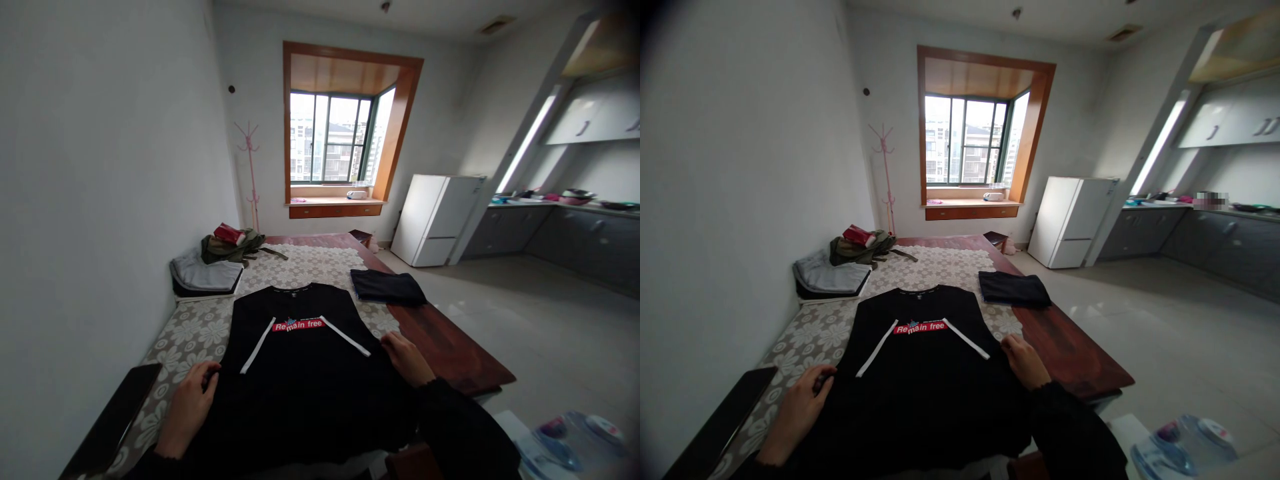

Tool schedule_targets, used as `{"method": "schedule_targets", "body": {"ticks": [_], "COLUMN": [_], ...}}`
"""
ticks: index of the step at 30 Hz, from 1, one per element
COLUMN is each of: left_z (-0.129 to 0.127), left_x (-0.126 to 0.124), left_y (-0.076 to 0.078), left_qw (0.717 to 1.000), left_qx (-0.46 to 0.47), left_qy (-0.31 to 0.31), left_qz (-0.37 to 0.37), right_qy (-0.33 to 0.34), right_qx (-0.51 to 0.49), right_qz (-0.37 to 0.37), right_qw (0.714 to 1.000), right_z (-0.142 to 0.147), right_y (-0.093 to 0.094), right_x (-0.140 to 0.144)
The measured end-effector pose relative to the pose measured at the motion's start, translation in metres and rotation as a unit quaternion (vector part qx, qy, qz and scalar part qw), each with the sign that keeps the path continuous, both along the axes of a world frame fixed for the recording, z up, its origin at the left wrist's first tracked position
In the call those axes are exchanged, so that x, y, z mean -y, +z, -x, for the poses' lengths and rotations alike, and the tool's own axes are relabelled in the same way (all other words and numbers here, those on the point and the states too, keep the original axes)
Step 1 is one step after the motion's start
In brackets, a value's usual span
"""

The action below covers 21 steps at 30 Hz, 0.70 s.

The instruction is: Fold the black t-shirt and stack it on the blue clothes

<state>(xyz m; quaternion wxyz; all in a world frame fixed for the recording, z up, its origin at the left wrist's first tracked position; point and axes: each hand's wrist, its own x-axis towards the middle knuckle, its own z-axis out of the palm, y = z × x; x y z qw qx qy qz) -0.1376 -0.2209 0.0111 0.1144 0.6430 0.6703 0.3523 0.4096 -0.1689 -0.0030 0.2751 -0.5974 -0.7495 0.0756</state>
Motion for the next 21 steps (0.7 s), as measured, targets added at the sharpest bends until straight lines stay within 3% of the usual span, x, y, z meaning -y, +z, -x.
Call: {"method": "schedule_targets", "body": {"ticks": [6,11,16,21], "left_z": [-0.001,0.000,-0.004,-0.004], "left_x": [0.002,0.003,0.005,0.006], "left_y": [0.001,-0.001,0.003,0.003], "left_qw": [1.000,1.000,1.000,1.000], "left_qx": [0.010,0.013,0.006,-0.002], "left_qy": [0.000,-0.006,-0.016,-0.016], "left_qz": [-0.009,-0.003,0.008,0.017], "right_qy": [0.005,-0.051,-0.008,0.028], "right_qx": [-0.001,0.027,0.085,0.131], "right_qz": [-0.019,-0.027,0.054,0.065], "right_qw": [1.000,0.998,0.995,0.989], "right_z": [-0.007,-0.003,0.000,0.024], "right_y": [-0.012,-0.008,0.020,0.053], "right_x": [-0.001,-0.001,-0.006,-0.042]}}
